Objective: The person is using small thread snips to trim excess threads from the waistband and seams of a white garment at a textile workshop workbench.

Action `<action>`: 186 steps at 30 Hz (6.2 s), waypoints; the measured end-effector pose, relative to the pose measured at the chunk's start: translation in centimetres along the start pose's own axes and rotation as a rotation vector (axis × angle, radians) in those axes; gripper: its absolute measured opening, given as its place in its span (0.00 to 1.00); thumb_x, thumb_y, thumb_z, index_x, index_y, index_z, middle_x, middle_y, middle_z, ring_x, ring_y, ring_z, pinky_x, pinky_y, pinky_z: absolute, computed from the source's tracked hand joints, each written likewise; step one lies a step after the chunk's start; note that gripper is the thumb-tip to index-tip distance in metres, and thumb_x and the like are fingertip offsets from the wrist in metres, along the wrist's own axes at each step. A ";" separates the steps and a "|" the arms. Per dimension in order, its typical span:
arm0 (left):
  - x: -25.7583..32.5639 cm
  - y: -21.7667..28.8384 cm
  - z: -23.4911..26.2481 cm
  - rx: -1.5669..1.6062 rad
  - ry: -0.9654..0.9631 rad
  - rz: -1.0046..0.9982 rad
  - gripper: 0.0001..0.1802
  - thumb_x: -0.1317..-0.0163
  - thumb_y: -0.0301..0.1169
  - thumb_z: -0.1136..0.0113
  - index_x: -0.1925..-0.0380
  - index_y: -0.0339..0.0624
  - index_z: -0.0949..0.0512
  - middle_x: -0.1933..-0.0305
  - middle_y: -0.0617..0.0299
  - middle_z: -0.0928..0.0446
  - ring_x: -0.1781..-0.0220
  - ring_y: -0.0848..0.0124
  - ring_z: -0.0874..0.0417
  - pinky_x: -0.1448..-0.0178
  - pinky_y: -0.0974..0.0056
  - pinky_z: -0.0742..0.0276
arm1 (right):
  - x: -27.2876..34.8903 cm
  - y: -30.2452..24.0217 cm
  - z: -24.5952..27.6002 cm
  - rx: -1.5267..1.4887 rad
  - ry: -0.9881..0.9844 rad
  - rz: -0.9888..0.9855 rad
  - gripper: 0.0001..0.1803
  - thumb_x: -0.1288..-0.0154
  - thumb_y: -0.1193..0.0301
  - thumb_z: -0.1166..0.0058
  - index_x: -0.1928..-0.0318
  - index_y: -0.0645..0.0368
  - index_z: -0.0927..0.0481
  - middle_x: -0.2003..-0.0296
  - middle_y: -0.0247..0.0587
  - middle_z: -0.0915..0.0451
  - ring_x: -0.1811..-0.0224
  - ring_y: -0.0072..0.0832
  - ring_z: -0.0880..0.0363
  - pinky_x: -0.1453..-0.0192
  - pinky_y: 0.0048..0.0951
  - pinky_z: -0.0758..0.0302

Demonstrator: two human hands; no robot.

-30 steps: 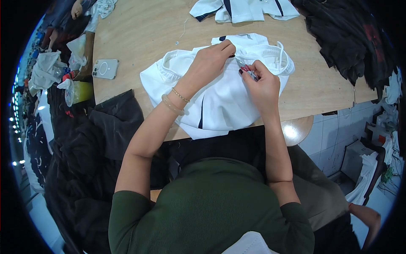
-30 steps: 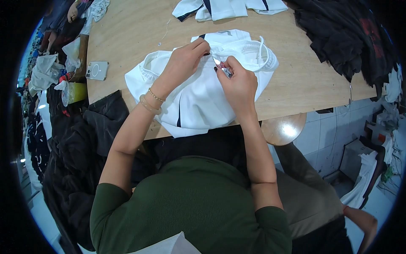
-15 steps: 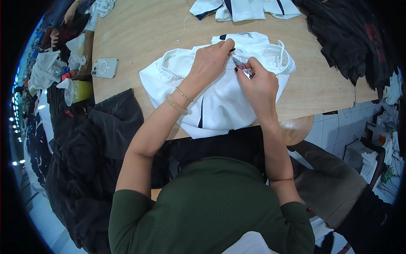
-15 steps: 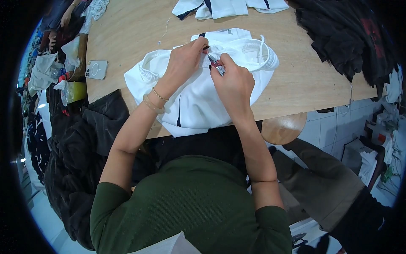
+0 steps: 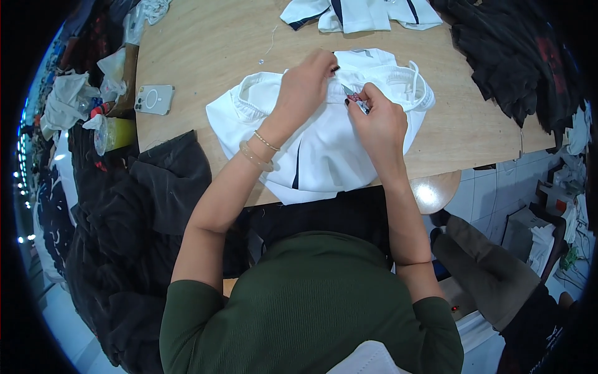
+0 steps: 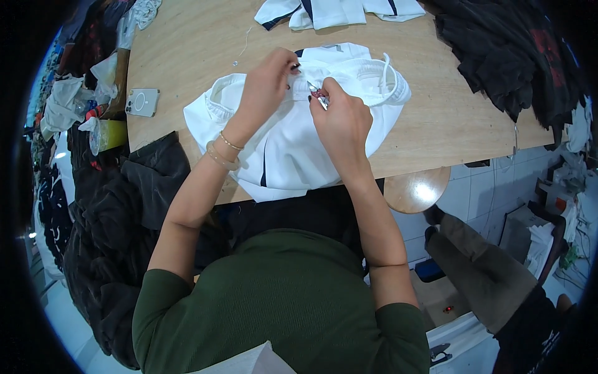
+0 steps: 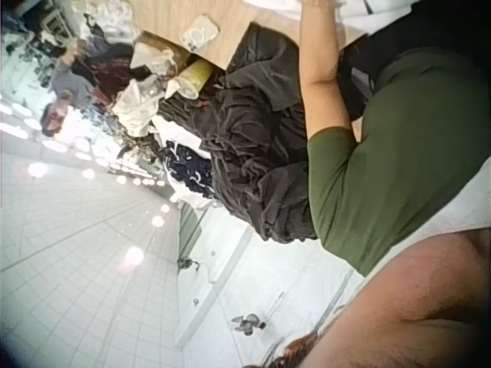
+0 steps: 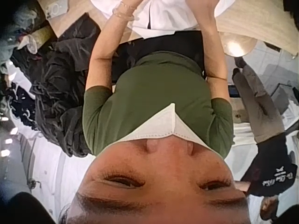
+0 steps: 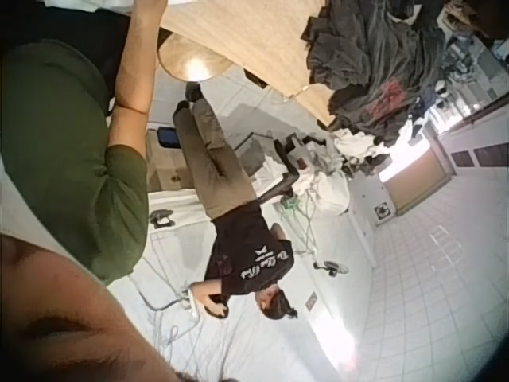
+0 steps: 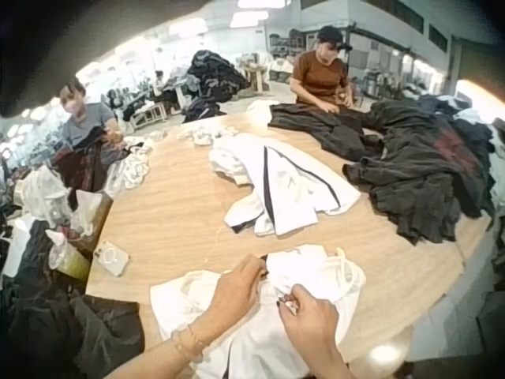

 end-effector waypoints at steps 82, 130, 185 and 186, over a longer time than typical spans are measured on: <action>3.1 -5.8 0.5 0.595 0.018 0.435 0.05 0.32 0.25 0.53 0.60 0.34 0.30 0.68 0.55 0.21 0.72 0.71 0.17 0.67 0.68 0.23 | -0.1 -2.0 -1.9 -0.019 0.066 0.360 0.06 0.44 0.69 0.42 0.70 0.55 0.25 0.81 0.37 0.24 0.80 0.34 0.24 0.77 0.33 0.33; 1.5 -2.5 1.8 0.158 -0.050 0.098 0.04 0.43 0.18 0.45 0.67 0.33 0.26 0.69 0.53 0.23 0.69 0.57 0.21 0.64 0.62 0.26 | -0.5 -1.0 -0.9 -0.073 0.036 0.358 0.08 0.47 0.67 0.39 0.67 0.54 0.22 0.77 0.36 0.20 0.77 0.33 0.22 0.75 0.32 0.29; 2.4 -1.5 -1.8 0.216 -0.158 0.168 0.03 0.36 0.24 0.47 0.64 0.37 0.28 0.63 0.61 0.25 0.63 0.74 0.23 0.60 0.69 0.26 | -1.6 6.6 0.2 -0.689 -0.006 -0.069 0.09 0.45 0.79 0.39 0.64 0.64 0.25 0.69 0.30 0.21 0.66 0.12 0.28 0.61 0.15 0.33; 2.5 -3.2 -1.8 0.390 -0.096 0.323 0.03 0.37 0.24 0.45 0.64 0.37 0.27 0.63 0.62 0.25 0.63 0.73 0.23 0.60 0.68 0.26 | -1.5 6.5 0.2 -0.696 -0.007 -0.073 0.09 0.45 0.79 0.39 0.64 0.64 0.25 0.69 0.30 0.21 0.66 0.12 0.28 0.61 0.15 0.33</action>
Point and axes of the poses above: each hand's wrist, its own x-axis away from the middle knuckle, its own z-axis out of the back of the hand, y = z × x, the point moved 10 cm from there along -x, towards the middle knuckle
